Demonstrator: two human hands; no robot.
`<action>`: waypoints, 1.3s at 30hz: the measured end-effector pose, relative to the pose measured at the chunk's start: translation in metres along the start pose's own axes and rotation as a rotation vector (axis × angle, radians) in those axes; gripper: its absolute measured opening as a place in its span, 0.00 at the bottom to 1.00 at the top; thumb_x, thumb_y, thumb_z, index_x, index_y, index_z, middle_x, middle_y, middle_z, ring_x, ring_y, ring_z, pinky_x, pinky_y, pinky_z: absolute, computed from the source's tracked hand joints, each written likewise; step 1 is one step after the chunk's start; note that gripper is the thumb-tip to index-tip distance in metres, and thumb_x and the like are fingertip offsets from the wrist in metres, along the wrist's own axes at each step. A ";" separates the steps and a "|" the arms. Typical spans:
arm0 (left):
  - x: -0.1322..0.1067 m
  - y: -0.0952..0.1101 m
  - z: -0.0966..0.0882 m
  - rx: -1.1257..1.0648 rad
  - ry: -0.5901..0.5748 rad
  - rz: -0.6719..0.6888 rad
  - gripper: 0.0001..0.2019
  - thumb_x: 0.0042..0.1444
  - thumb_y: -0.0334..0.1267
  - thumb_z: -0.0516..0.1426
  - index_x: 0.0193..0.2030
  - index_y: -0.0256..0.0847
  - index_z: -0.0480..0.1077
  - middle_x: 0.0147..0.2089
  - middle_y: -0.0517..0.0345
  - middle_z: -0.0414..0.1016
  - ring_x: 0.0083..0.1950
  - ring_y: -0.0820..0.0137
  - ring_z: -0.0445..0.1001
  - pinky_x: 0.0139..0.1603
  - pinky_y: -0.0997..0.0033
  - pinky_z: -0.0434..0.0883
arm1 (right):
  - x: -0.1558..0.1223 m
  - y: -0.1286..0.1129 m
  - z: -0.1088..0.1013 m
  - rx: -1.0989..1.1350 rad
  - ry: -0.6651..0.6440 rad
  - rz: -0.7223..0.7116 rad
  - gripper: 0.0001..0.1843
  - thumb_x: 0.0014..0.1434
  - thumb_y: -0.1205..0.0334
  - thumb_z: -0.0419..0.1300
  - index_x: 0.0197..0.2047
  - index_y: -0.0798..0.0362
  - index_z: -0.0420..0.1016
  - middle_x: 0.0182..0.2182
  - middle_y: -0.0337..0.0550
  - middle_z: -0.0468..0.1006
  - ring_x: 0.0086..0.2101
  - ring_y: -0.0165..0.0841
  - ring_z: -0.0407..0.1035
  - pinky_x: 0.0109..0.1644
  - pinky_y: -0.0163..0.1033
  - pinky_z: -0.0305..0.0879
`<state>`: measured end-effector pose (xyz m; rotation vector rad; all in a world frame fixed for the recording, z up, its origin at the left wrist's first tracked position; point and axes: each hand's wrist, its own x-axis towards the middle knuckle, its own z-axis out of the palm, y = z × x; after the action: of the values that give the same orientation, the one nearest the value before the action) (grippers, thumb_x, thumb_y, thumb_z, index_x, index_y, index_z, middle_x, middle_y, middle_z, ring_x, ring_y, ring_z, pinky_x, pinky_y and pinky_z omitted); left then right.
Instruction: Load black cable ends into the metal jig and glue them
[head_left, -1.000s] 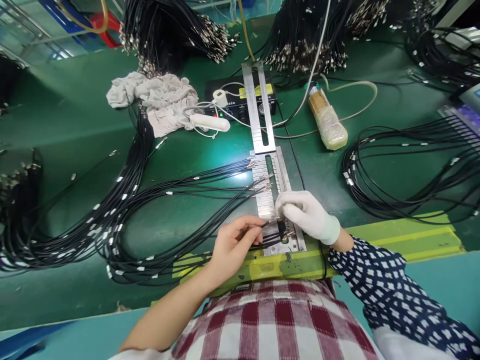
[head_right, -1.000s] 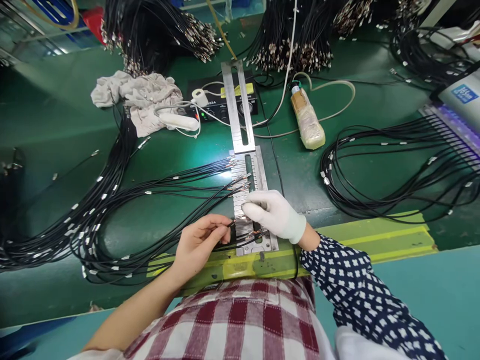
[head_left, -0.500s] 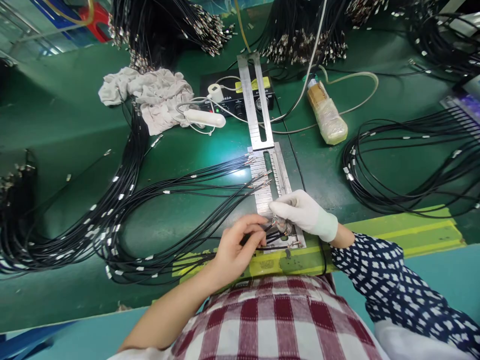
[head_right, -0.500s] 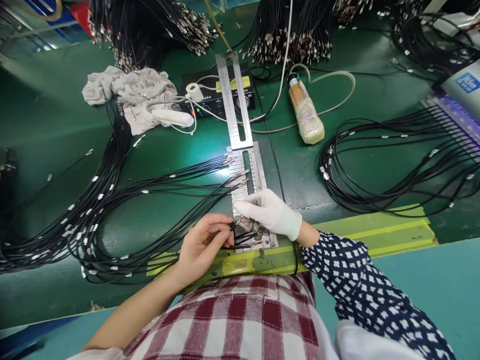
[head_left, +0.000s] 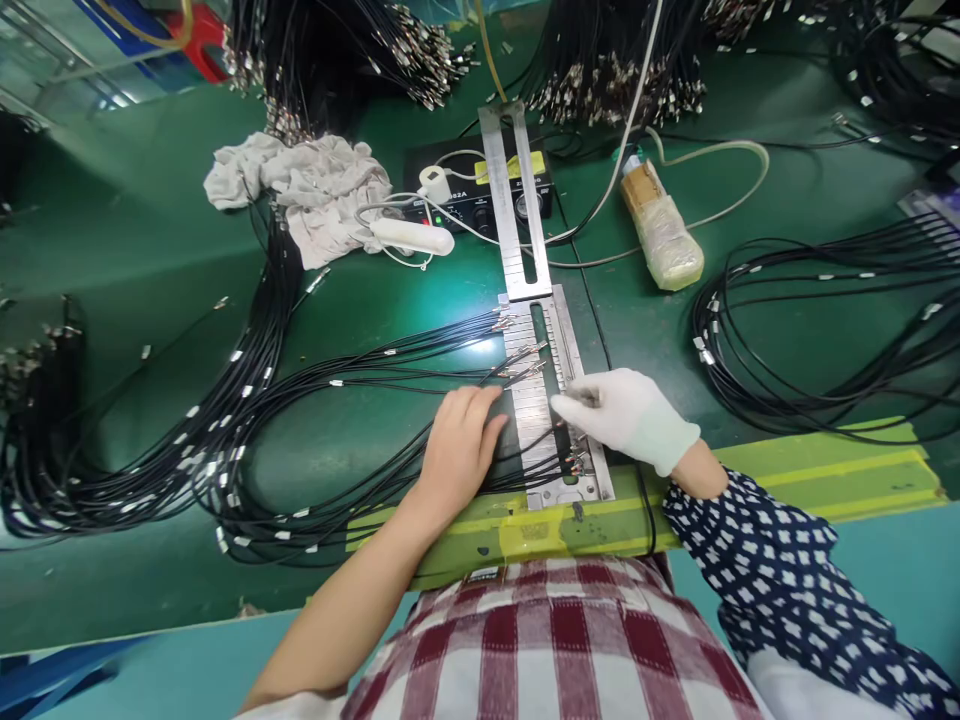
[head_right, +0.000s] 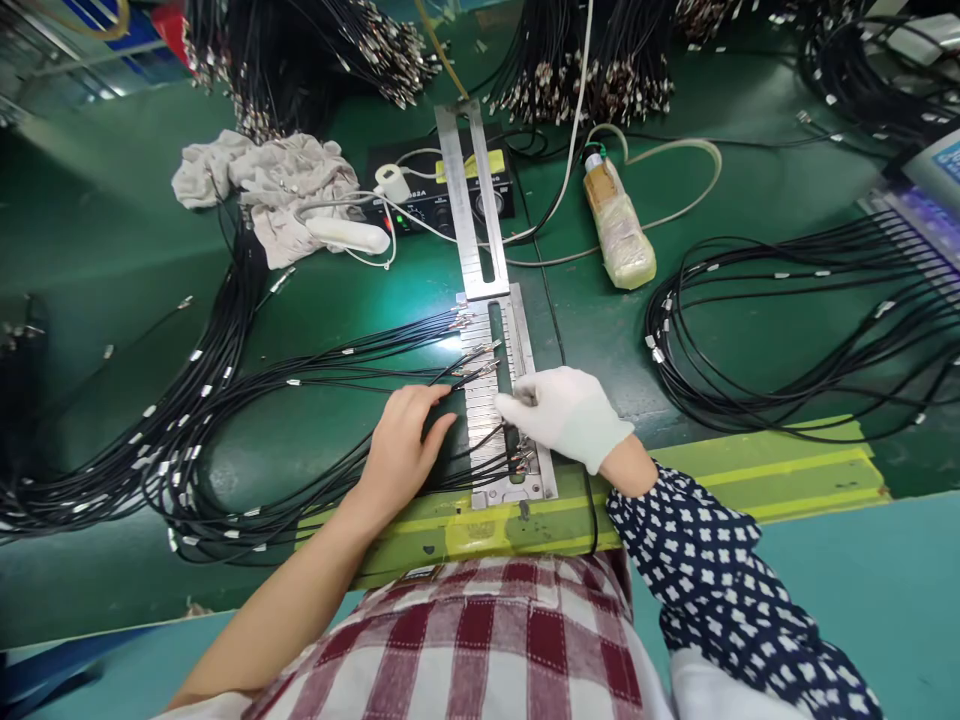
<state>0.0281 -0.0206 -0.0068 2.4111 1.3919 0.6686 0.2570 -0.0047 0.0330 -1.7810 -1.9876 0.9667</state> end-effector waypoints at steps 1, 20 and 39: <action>0.004 -0.004 0.003 0.079 -0.019 -0.023 0.11 0.66 0.34 0.54 0.54 0.37 0.66 0.47 0.46 0.73 0.48 0.59 0.70 0.50 0.57 0.71 | 0.002 0.001 -0.001 -0.083 0.058 0.031 0.26 0.59 0.43 0.56 0.18 0.52 0.61 0.17 0.35 0.62 0.22 0.29 0.53 0.28 0.37 0.46; -0.006 0.008 -0.010 -0.162 0.147 0.001 0.03 0.63 0.30 0.54 0.42 0.41 0.66 0.38 0.56 0.72 0.41 0.68 0.71 0.43 0.68 0.69 | 0.006 0.008 0.009 0.310 0.159 -0.131 0.21 0.63 0.45 0.55 0.27 0.52 0.67 0.24 0.37 0.67 0.28 0.31 0.60 0.33 0.37 0.54; -0.019 0.031 -0.016 -0.428 0.087 -0.012 0.04 0.64 0.33 0.56 0.41 0.40 0.72 0.34 0.57 0.80 0.34 0.71 0.78 0.38 0.73 0.73 | -0.004 0.001 0.011 0.764 -0.090 -0.206 0.26 0.59 0.36 0.58 0.29 0.54 0.70 0.26 0.39 0.69 0.28 0.31 0.62 0.33 0.36 0.60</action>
<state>0.0345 -0.0525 0.0159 2.0560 1.1506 0.9670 0.2518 -0.0111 0.0253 -1.1052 -1.4897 1.4861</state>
